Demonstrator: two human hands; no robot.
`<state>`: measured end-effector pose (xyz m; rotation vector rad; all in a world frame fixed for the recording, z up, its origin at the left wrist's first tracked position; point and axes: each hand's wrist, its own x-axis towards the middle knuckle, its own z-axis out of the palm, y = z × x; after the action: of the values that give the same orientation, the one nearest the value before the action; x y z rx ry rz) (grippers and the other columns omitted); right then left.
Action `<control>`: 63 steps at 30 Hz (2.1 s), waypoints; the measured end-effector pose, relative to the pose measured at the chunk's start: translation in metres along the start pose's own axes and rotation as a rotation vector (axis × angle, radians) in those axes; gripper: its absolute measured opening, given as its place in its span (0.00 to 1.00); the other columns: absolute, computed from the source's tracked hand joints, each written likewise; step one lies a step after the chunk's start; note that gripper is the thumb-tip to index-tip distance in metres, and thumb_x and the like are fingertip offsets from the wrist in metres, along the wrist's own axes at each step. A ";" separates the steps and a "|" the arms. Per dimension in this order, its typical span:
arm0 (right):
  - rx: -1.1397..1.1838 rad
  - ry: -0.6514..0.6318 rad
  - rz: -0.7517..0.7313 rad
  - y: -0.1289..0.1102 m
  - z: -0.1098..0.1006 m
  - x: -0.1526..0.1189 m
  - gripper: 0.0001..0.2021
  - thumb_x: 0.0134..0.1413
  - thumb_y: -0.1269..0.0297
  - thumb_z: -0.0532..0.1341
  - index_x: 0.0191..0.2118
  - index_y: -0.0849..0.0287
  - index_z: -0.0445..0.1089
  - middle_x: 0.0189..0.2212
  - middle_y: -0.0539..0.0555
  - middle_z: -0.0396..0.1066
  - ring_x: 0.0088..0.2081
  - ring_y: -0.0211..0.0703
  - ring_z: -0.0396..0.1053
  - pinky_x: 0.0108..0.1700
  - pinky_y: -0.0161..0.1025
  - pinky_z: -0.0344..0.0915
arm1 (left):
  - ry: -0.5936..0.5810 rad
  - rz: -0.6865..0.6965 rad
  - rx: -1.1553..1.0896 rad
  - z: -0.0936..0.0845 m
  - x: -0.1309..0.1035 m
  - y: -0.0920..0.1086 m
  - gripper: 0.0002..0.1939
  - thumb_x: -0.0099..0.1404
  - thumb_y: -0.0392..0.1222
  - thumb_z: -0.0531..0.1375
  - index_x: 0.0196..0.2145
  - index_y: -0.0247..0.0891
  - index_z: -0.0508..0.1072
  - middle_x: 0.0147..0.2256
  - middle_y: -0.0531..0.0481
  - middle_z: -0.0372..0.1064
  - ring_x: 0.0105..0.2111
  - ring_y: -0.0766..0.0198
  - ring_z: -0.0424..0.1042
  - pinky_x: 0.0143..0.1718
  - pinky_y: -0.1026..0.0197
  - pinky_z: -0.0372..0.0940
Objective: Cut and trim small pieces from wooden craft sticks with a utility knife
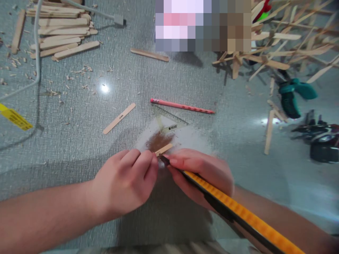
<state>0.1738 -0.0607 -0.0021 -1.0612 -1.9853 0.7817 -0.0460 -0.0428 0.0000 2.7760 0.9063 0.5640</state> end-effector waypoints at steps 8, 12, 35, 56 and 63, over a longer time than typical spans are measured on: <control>-0.036 -0.002 -0.035 0.003 0.001 0.002 0.16 0.56 0.81 0.62 0.47 0.55 0.69 0.33 0.55 0.79 0.35 0.44 0.80 0.37 0.39 0.80 | 0.046 0.021 0.043 -0.002 0.001 0.005 0.13 0.70 0.27 0.54 0.37 0.27 0.79 0.30 0.44 0.77 0.23 0.59 0.73 0.18 0.58 0.65; -0.017 0.018 -0.017 0.003 0.003 0.001 0.16 0.55 0.81 0.63 0.46 0.56 0.70 0.33 0.55 0.79 0.35 0.44 0.80 0.38 0.38 0.79 | 0.053 0.069 0.099 -0.001 -0.001 0.010 0.10 0.67 0.25 0.56 0.39 0.23 0.79 0.32 0.40 0.78 0.26 0.56 0.76 0.19 0.57 0.67; -0.094 -0.019 0.025 -0.003 0.007 -0.011 0.12 0.59 0.77 0.62 0.43 0.53 0.69 0.36 0.53 0.76 0.37 0.42 0.78 0.42 0.39 0.78 | -0.014 0.008 0.161 0.001 0.008 0.022 0.10 0.69 0.26 0.54 0.36 0.28 0.75 0.25 0.50 0.68 0.22 0.61 0.67 0.19 0.59 0.62; 0.029 0.088 0.050 0.008 -0.011 -0.013 0.06 0.66 0.63 0.58 0.40 0.52 0.72 0.34 0.54 0.76 0.34 0.43 0.75 0.35 0.43 0.74 | 0.041 0.079 0.169 -0.002 0.000 0.000 0.10 0.70 0.28 0.55 0.45 0.21 0.74 0.36 0.41 0.78 0.31 0.57 0.77 0.24 0.57 0.68; 0.167 0.388 0.393 0.021 -0.013 -0.017 0.06 0.61 0.57 0.64 0.37 0.50 0.69 0.31 0.50 0.73 0.32 0.44 0.74 0.36 0.44 0.73 | -0.073 -0.109 0.003 -0.005 0.006 -0.012 0.11 0.72 0.33 0.53 0.40 0.34 0.76 0.36 0.46 0.76 0.32 0.57 0.74 0.27 0.56 0.67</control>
<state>0.1993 -0.0634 -0.0172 -1.4019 -1.3818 0.8512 -0.0501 -0.0292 0.0036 2.7104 1.0357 0.4419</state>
